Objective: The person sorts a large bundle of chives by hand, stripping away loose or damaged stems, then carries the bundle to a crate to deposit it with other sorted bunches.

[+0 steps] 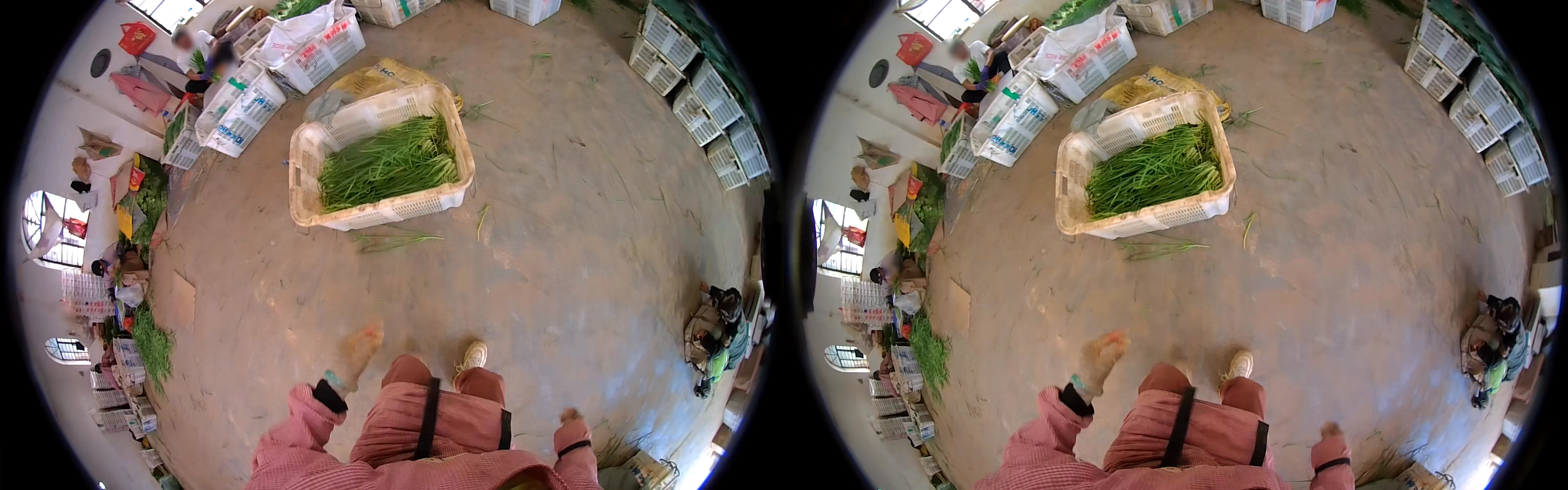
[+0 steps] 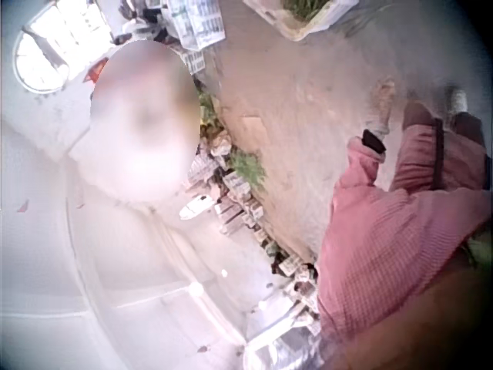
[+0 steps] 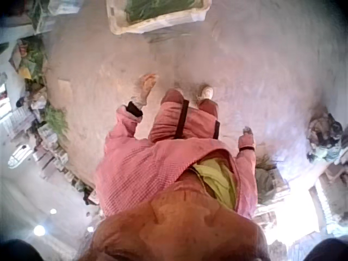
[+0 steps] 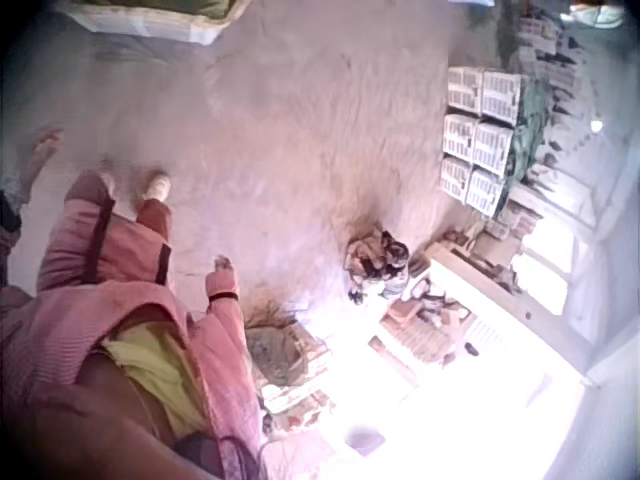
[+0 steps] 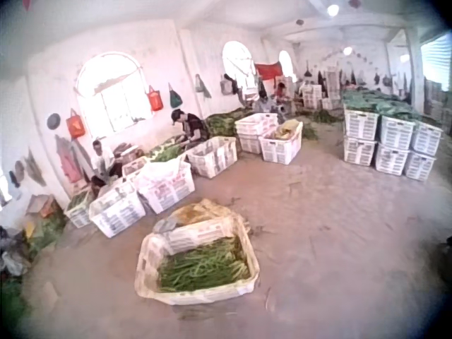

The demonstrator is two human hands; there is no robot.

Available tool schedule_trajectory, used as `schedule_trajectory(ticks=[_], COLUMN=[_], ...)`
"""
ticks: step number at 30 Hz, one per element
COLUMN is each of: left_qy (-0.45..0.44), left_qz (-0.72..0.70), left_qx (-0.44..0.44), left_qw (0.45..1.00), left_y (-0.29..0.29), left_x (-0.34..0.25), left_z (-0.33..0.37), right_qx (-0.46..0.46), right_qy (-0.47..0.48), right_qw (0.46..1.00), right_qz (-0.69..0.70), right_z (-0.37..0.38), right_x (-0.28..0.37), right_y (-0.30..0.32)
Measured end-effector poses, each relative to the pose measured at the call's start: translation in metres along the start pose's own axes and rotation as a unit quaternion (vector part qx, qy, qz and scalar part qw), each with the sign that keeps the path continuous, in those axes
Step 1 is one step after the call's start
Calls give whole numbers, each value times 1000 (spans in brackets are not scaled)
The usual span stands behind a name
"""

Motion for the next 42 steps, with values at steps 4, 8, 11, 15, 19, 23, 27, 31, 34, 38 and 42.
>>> schedule_trajectory(ticks=[4, 8, 11, 15, 19, 23, 27, 31, 34, 38, 42], left_qy=[-76, -68, -47, 73, 116, -38, -129, -122, -136, -13, -2], left_qz=[14, 244, 403, 588, 674, 558, 323, 235, 29, -120, -165], left_qx=[16, 37, 72, 54, 55, 79, 31, 54, 135, 245, 286], left_qw=[997, 967, 911, 804, 727, 825, 937, 963, 981, 962, 944], left_y=[41, 76, 66, 15, -2, 39, 116, 138, 138, 159, 186], left_x=[-84, -95, -68, -38, -7, -2, 1, -16, -4, -5, -12], left_z=[169, 400, 559, 673, 696, 660, 640, 647, 649, 648, 651], right_qx=[-4, 45, 1, 72, 87, 32, -51, -47, 40, 16, 186], right_qy=[61, 35, 110, 15, -18, 51, 185, 241, 129, 276, 326], right_qw=[916, 881, 941, 903, 878, 888, 907, 924, 940, 873, 823], right_qz=[396, 470, 321, 424, 470, 457, 376, 295, 314, 402, 427], right_z=[77, 128, 148, 180, 203, 237, 329, 449, 520, 576, 590], right_x=[116, 220, 302, 410, 465, 485, 564, 638, 656, 652, 683], right_y=[43, 13, -22, -46, -43, 5, 96, 87, 59, 61, 98])
Point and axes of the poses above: each hand's wrist, its own z-axis towards the middle knuckle, its own y-axis out of the back of the hand, x = y × z, the point moved 2 cm from there along z, towards the middle knuckle, and after that the axes turned 14 degrees about x, right-handed, at the moved point
